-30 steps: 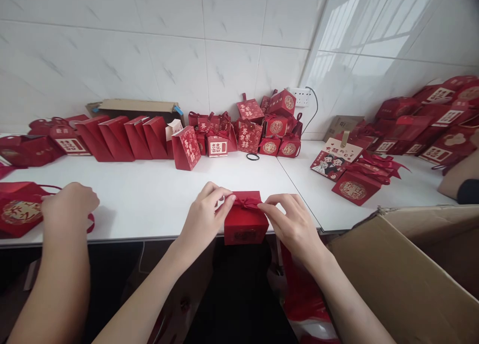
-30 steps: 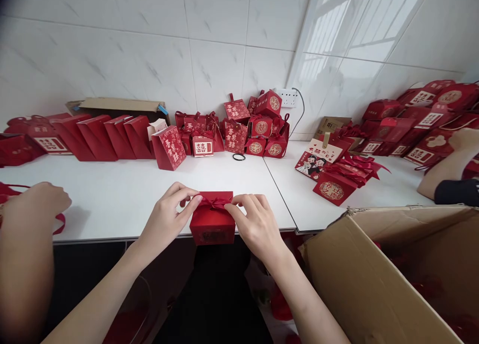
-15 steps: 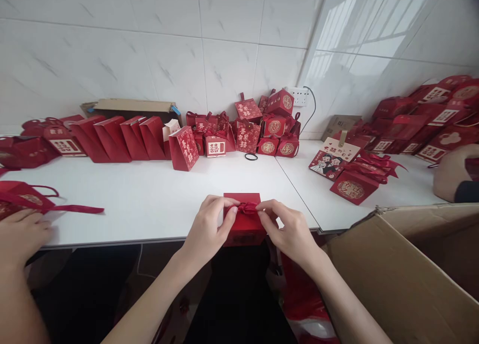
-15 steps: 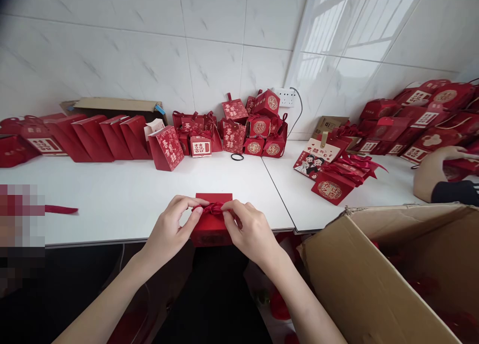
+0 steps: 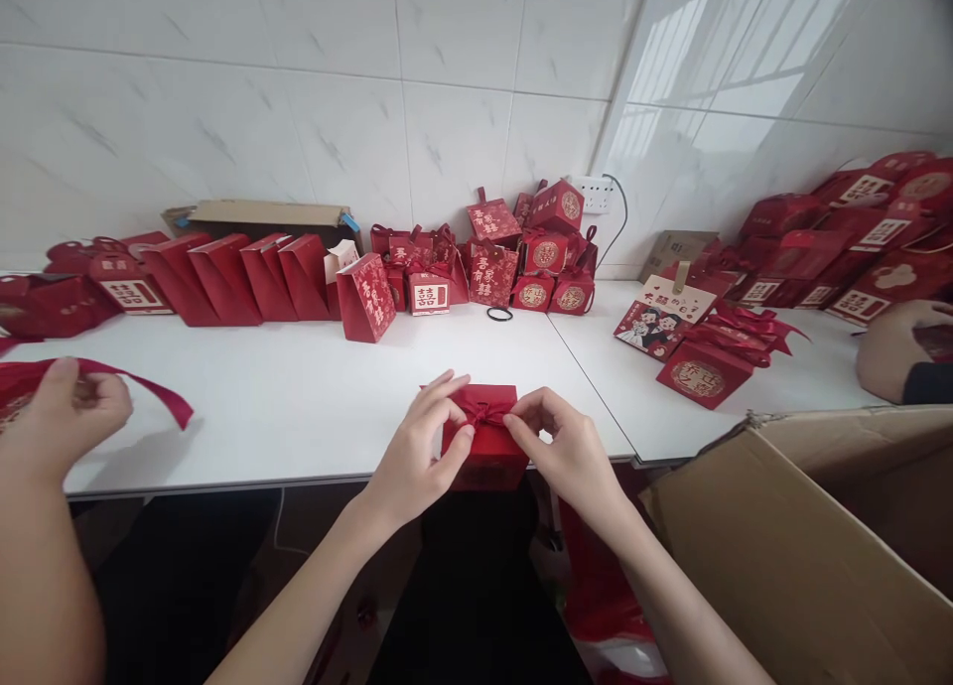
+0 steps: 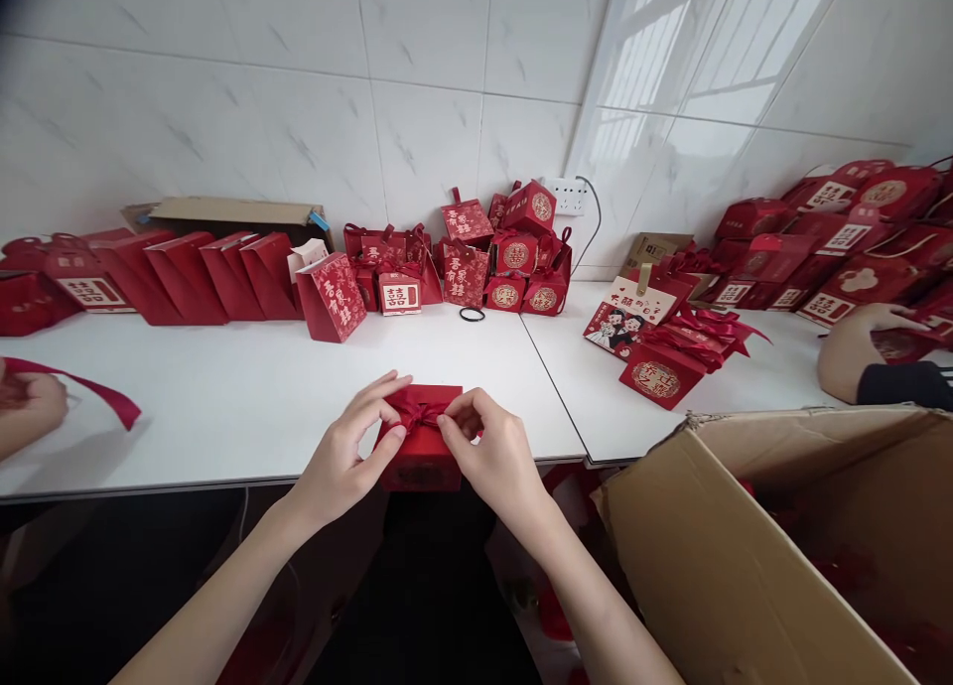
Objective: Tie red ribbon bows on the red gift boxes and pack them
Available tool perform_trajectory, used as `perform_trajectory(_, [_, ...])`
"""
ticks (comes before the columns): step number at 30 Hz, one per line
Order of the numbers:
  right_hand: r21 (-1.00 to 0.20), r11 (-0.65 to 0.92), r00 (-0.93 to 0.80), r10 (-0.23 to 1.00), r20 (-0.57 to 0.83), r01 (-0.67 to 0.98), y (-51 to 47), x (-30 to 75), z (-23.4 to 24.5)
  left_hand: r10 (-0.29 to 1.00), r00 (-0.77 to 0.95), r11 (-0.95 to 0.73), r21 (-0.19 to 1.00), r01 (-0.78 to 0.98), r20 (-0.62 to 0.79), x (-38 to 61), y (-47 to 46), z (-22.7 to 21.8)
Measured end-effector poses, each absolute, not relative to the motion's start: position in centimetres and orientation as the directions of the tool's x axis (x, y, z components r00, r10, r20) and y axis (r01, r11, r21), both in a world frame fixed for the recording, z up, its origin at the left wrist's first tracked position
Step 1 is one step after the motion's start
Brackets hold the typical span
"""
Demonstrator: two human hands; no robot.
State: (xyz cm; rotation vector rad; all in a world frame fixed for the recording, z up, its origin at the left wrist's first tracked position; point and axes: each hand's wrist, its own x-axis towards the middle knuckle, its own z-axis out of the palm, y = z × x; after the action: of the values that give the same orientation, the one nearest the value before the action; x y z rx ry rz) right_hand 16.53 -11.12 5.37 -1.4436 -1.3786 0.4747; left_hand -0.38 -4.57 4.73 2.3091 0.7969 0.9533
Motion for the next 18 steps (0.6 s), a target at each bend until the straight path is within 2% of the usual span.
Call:
perform_trajectory(4, [-0.915,0.200,0.263,0.917,0.301,0.350,-10.8,16.9,4.4,0.734,0.454,-0.679,0.543,0.494,0.505,-0.6,-4.9,4.6])
perform_trajectory(11, [-0.950,0.236,0.268,0.920,0.287,0.206,-10.5,16.9,4.0,0.808,0.404,-0.581,0.692,0.428,0.428,-0.4,-5.1,4.1])
perform_trajectory(16, [-0.956,0.284,0.285,0.925,0.251,-0.080,-10.1,17.5,2.7,0.817,0.372,-0.573,0.690,0.443,0.440,-0.4,-5.0,3.7])
perform_trajectory(18, [-0.960,0.261,0.261,0.938,0.228,-0.101,-10.1,18.2,2.4,0.814,0.380,-0.577,0.683,0.448,0.439,-0.4,-4.9,3.7])
